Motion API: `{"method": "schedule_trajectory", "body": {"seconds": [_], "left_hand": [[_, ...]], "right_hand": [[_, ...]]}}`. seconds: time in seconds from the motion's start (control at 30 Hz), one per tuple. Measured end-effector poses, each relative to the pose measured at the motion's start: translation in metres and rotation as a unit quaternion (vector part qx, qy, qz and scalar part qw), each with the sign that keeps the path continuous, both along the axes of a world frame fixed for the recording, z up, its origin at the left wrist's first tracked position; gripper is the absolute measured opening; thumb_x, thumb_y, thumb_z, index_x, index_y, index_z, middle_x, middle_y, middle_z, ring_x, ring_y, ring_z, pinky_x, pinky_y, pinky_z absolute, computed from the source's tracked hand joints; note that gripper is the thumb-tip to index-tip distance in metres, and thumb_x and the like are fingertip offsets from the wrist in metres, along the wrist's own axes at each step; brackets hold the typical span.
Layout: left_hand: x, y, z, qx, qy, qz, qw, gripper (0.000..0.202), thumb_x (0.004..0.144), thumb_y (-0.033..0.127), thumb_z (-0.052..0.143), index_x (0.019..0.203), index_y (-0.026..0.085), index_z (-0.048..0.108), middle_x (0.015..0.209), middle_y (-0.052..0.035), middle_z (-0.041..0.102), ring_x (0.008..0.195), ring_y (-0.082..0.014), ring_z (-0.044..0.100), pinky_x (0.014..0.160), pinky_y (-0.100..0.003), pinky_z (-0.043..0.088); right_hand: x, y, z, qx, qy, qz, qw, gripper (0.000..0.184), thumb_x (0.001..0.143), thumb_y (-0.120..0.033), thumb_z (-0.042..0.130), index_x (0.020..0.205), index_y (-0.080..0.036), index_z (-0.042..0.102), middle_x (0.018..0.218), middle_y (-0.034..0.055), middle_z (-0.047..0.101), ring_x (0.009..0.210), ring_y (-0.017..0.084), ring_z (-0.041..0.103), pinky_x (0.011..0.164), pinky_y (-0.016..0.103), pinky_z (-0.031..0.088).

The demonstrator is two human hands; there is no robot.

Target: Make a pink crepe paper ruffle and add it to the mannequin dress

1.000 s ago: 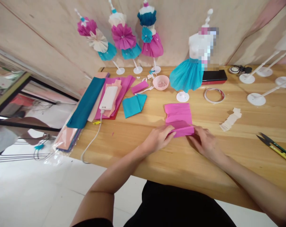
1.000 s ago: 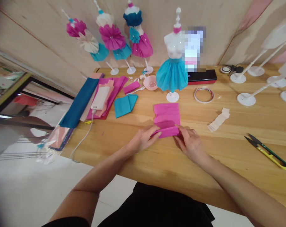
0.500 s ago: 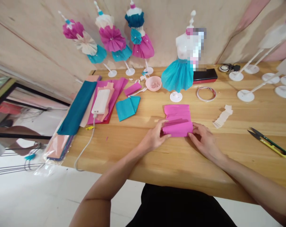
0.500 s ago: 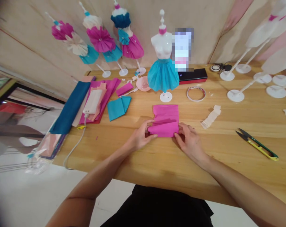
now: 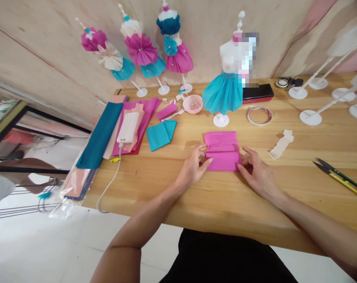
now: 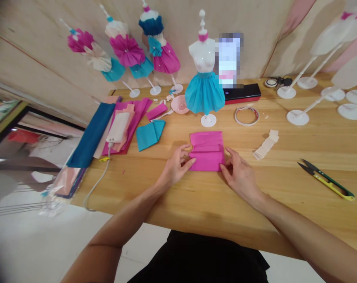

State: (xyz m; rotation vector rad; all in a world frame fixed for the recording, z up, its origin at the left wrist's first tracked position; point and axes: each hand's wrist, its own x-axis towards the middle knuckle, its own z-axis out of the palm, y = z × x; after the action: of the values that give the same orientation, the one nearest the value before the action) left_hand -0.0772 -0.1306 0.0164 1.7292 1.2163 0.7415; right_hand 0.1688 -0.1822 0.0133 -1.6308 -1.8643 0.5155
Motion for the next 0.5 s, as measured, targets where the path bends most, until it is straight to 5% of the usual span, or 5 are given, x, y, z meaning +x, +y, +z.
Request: {"method": "schedule_trajectory", "body": {"seconds": [0.5], "left_hand": [[-0.0014, -0.0083, 0.0035, 0.126, 0.137, -0.027, 0.982, 0.043, 0.090, 0.026, 0.053, 0.131, 0.021, 0.043, 0.103, -0.0057, 0.057, 0.087, -0.0144, 0.059, 0.081, -0.031, 0.052]], "right_hand": [[0.0006, 0.0030, -0.0008, 0.010, -0.038, 0.017, 0.999, 0.055, 0.087, -0.031, 0.051, 0.139, -0.019, 0.036, 0.078, 0.0032, 0.064, 0.074, 0.023, 0.062, 0.066, 0.037, 0.050]]}}
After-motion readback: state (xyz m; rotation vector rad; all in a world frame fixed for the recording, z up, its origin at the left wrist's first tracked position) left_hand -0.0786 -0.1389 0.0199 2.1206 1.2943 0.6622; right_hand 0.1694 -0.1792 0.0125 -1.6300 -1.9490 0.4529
